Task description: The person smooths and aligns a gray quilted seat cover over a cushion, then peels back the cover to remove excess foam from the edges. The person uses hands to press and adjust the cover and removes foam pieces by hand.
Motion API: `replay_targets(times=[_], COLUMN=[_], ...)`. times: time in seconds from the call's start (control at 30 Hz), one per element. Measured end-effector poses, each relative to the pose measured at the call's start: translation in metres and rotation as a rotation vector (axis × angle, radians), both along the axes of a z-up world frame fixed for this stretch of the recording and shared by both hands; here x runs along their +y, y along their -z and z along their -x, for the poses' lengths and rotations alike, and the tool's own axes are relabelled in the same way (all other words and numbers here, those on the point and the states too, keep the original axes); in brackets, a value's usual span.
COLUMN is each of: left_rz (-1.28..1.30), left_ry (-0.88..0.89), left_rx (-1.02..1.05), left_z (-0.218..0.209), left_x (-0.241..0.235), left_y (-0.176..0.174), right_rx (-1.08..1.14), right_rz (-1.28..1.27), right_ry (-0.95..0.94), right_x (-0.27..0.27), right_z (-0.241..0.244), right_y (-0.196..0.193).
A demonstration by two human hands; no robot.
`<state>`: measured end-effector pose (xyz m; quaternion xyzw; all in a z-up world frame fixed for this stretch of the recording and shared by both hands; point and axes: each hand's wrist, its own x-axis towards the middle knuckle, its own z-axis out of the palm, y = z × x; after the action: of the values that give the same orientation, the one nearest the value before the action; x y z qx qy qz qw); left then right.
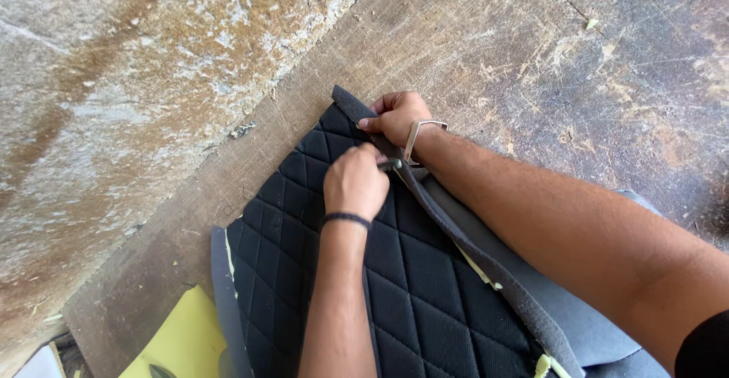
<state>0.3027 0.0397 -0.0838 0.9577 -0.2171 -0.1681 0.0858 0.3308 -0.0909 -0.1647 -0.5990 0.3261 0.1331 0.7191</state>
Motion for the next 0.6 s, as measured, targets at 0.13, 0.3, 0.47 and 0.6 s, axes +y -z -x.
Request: replay_targets(times=[0.13,0.3,0.47,0.6], left_rz=[0.271,0.424,0.487,0.497], left_ry=[0.076,-0.130,-0.306,-0.256], left_rx=[0.179,0.320,-0.175,-0.284], left_z=[0.047,0.134,0.175,0.174], left_x=[0.019,0.034,0.021,0.027], left_y=[-0.044,-0.109,-0.094,-0.073], right_rx=[-0.007,-0.007,-0.069,-0.165], right_rz=[0.087,0.057,0.358,0.572], right_ry=[-0.039,-0.041,-0.266,-0.553], right_x=[0.000,-0.004,-0.004,0.000], right_z=[0.001,0.005,0.017,0.082], right_y=[0.001,-0.001,-0.034,-0.087])
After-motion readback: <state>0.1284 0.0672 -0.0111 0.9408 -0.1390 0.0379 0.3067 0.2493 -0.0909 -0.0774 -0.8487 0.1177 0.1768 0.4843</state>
